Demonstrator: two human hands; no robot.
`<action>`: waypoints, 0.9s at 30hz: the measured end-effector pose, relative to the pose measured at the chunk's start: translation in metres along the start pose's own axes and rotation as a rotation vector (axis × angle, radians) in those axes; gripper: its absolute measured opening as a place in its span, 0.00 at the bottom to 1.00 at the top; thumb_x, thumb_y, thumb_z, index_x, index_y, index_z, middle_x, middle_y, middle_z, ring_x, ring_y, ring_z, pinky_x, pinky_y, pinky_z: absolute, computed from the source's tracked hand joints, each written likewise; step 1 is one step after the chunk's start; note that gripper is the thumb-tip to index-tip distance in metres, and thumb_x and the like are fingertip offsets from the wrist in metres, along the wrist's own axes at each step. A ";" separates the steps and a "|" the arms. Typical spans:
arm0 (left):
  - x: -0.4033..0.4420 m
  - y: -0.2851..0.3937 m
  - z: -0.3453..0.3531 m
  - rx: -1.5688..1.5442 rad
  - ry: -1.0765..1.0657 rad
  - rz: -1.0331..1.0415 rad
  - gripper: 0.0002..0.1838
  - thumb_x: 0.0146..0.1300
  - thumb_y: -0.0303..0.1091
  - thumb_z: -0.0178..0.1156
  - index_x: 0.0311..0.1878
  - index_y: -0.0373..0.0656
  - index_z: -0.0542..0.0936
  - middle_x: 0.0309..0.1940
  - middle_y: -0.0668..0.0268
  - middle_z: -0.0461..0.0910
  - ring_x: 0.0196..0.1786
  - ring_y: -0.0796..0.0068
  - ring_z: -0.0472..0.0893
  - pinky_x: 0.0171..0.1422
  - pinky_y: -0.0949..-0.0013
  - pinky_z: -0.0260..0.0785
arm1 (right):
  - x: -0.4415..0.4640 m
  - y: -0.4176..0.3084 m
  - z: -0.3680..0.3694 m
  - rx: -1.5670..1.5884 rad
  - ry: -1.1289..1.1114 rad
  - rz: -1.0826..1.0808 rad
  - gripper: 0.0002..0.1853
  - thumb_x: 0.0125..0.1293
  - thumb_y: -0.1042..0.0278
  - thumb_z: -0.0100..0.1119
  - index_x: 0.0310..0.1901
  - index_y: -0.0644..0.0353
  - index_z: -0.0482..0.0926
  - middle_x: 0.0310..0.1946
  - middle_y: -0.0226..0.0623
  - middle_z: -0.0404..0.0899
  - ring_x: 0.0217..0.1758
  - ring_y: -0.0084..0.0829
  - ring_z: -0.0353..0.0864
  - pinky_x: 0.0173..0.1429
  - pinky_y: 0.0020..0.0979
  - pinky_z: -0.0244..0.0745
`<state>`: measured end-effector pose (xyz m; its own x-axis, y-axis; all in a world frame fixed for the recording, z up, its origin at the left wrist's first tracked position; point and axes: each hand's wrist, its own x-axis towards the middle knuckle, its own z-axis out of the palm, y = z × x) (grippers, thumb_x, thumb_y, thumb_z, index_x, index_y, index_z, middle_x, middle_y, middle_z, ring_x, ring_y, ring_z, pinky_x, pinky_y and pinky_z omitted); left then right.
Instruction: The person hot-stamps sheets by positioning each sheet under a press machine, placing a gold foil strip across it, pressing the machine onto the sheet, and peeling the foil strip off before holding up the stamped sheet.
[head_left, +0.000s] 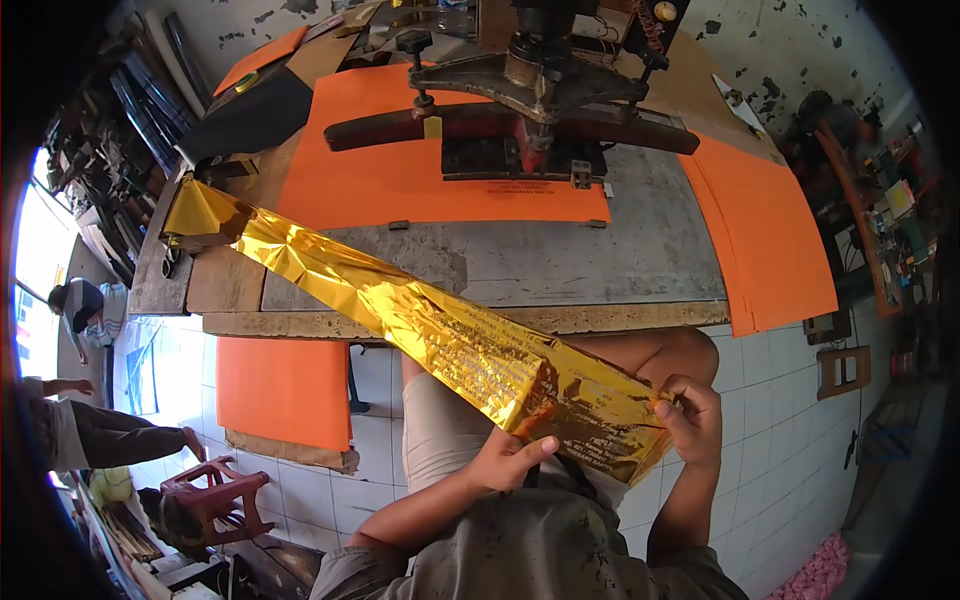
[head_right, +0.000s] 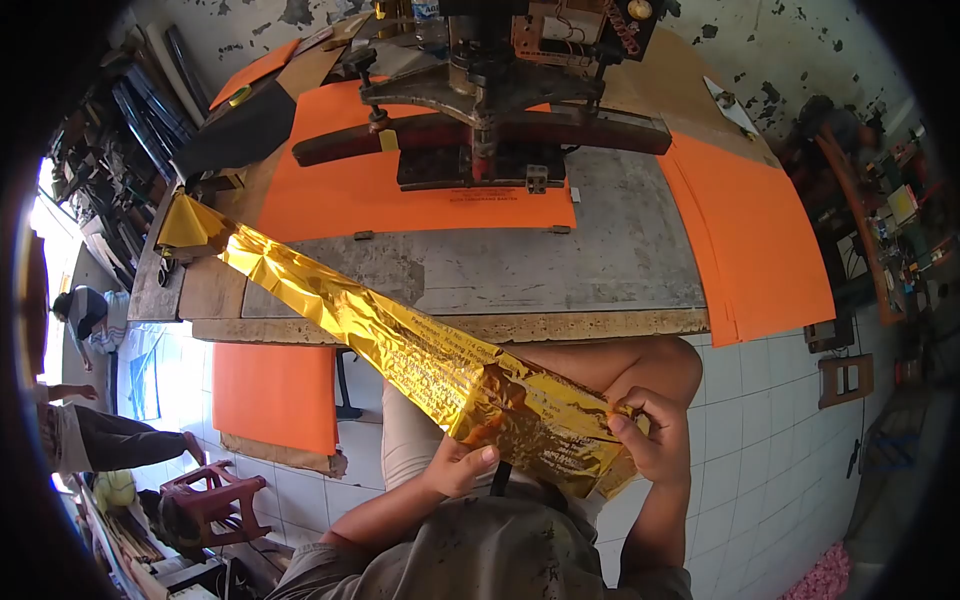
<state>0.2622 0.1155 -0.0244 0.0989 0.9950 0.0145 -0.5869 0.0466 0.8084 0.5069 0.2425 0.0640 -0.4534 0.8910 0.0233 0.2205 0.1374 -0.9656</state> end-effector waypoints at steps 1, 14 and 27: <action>0.000 0.000 -0.002 0.007 -0.008 0.010 0.30 0.76 0.30 0.58 0.76 0.34 0.61 0.71 0.59 0.70 0.72 0.69 0.69 0.77 0.62 0.59 | 0.000 0.000 0.000 0.005 0.004 0.010 0.14 0.69 0.62 0.68 0.34 0.65 0.77 0.29 0.27 0.76 0.33 0.17 0.69 0.40 0.23 0.64; -0.003 0.000 -0.006 0.056 0.009 0.045 0.29 0.77 0.32 0.59 0.75 0.31 0.63 0.70 0.58 0.71 0.72 0.67 0.69 0.77 0.62 0.59 | 0.003 0.012 -0.002 -0.035 -0.005 -0.015 0.15 0.70 0.62 0.67 0.33 0.63 0.76 0.28 0.26 0.76 0.32 0.17 0.69 0.38 0.23 0.63; -0.004 0.002 -0.013 0.060 0.055 0.089 0.30 0.77 0.34 0.58 0.75 0.31 0.62 0.71 0.57 0.69 0.73 0.66 0.68 0.77 0.61 0.59 | 0.004 0.012 -0.001 -0.024 -0.012 0.024 0.13 0.69 0.63 0.68 0.33 0.63 0.77 0.28 0.25 0.75 0.31 0.16 0.67 0.37 0.23 0.61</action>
<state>0.2501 0.1127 -0.0310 0.0033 0.9984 0.0562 -0.5419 -0.0454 0.8392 0.5084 0.2484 0.0531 -0.4580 0.8889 -0.0032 0.2525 0.1267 -0.9593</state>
